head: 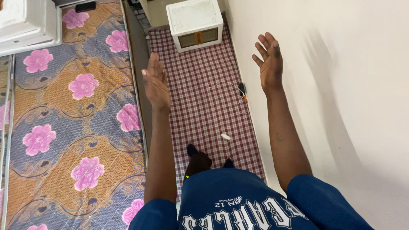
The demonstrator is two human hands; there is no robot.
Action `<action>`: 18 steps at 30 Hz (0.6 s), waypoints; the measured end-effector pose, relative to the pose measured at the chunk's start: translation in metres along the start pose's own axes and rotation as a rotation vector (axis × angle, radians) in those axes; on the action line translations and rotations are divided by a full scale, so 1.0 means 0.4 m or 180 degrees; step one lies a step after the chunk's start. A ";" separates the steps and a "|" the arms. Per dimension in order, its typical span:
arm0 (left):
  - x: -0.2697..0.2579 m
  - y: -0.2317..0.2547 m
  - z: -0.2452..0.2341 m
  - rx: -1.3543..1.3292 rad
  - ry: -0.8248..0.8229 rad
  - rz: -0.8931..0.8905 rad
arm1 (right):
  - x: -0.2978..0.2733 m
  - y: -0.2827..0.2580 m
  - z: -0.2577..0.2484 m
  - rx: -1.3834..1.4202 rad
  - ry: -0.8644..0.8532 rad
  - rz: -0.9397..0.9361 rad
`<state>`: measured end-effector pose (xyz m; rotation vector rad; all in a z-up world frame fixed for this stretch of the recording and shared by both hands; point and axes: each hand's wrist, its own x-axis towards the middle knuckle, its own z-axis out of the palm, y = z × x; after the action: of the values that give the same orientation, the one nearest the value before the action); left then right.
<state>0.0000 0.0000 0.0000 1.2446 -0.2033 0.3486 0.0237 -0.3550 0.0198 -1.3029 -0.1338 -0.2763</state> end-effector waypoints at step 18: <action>0.015 -0.003 -0.168 -0.0413 -0.0092 -0.0162 | -0.075 0.044 0.223 0.0059 0.0297 0.0152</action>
<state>0.0037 0.0645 -0.0201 1.1251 -0.2153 0.2694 0.0050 -0.2612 0.0195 -1.2708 -0.0262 -0.2938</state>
